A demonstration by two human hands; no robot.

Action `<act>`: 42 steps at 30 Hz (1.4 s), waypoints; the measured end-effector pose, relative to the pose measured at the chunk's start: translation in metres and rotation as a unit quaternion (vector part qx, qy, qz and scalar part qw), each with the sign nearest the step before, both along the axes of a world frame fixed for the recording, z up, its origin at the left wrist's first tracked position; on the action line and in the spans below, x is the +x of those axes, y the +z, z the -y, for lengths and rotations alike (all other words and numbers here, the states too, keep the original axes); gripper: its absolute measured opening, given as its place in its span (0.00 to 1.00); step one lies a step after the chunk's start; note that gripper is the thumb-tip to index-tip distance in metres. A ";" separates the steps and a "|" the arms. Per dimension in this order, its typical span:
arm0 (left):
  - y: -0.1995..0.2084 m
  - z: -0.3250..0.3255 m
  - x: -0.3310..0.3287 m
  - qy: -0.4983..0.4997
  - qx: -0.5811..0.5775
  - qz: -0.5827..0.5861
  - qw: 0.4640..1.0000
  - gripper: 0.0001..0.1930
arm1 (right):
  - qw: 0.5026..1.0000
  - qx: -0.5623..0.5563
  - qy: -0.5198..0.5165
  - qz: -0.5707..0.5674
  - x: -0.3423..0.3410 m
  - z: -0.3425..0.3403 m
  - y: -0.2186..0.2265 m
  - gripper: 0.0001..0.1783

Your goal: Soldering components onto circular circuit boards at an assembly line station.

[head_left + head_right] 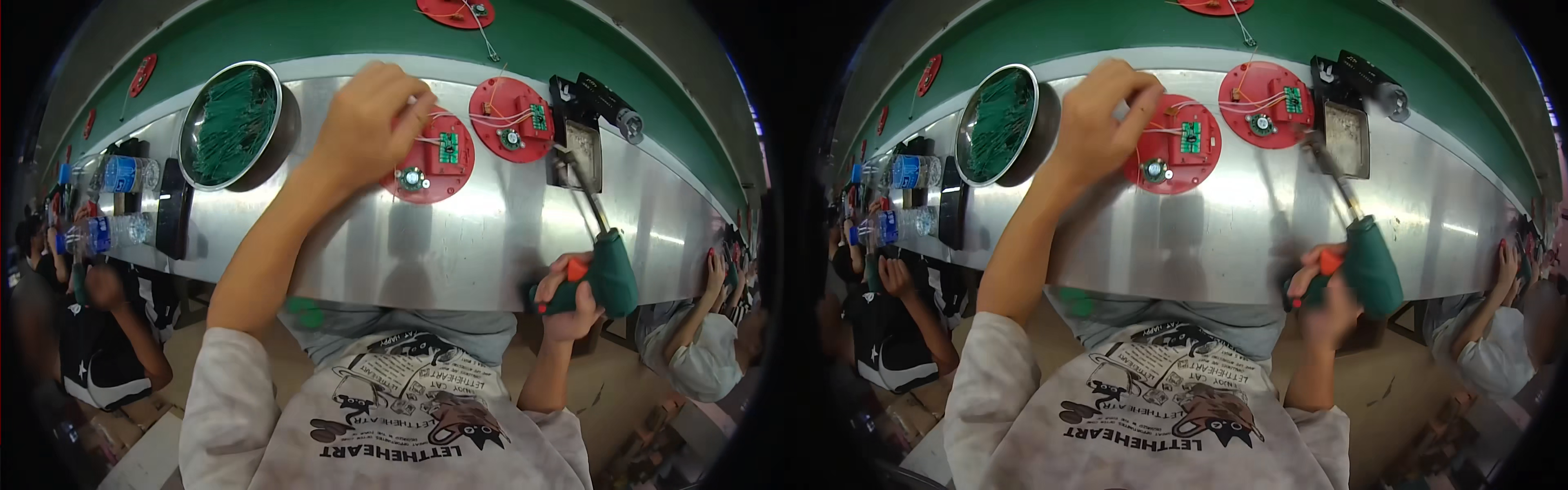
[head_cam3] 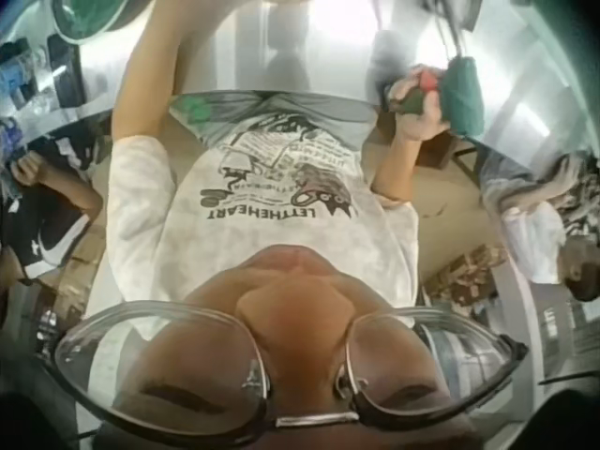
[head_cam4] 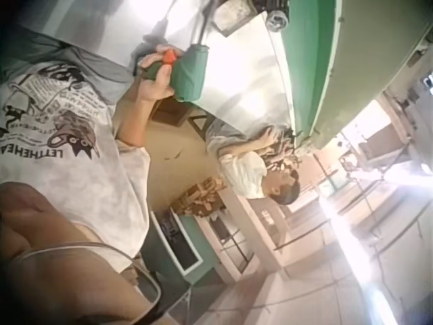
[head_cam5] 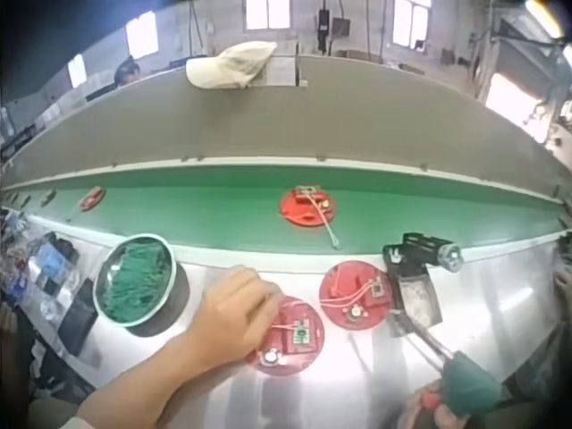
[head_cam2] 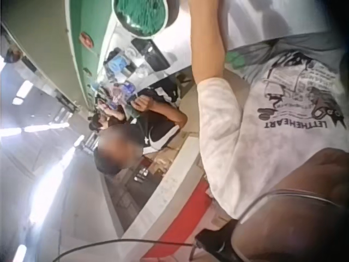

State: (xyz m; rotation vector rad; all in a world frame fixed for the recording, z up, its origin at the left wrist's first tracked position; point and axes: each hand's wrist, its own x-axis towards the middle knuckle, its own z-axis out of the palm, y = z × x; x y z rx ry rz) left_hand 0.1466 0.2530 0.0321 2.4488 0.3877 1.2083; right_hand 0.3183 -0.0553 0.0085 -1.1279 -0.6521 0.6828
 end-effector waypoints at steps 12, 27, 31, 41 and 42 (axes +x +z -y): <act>-0.035 0.019 -0.018 -0.051 -0.006 -0.026 0.998 0.07 | 0.972 -0.165 0.083 0.147 -0.023 -0.033 0.021 0.30; -0.042 0.020 -0.015 -0.057 0.056 -0.027 0.996 0.07 | 0.978 -0.141 0.072 0.139 -0.026 -0.038 0.014 0.26; -0.042 0.021 -0.015 -0.053 0.059 -0.024 0.997 0.06 | 0.979 -0.134 0.069 0.140 -0.025 -0.037 0.013 0.24; -0.044 0.021 -0.014 -0.055 0.063 -0.025 0.996 0.06 | 0.982 -0.149 0.054 0.103 -0.027 -0.045 0.021 0.19; -0.044 0.021 -0.014 -0.053 0.062 -0.026 0.996 0.06 | 0.982 -0.149 0.055 0.103 -0.027 -0.045 0.022 0.19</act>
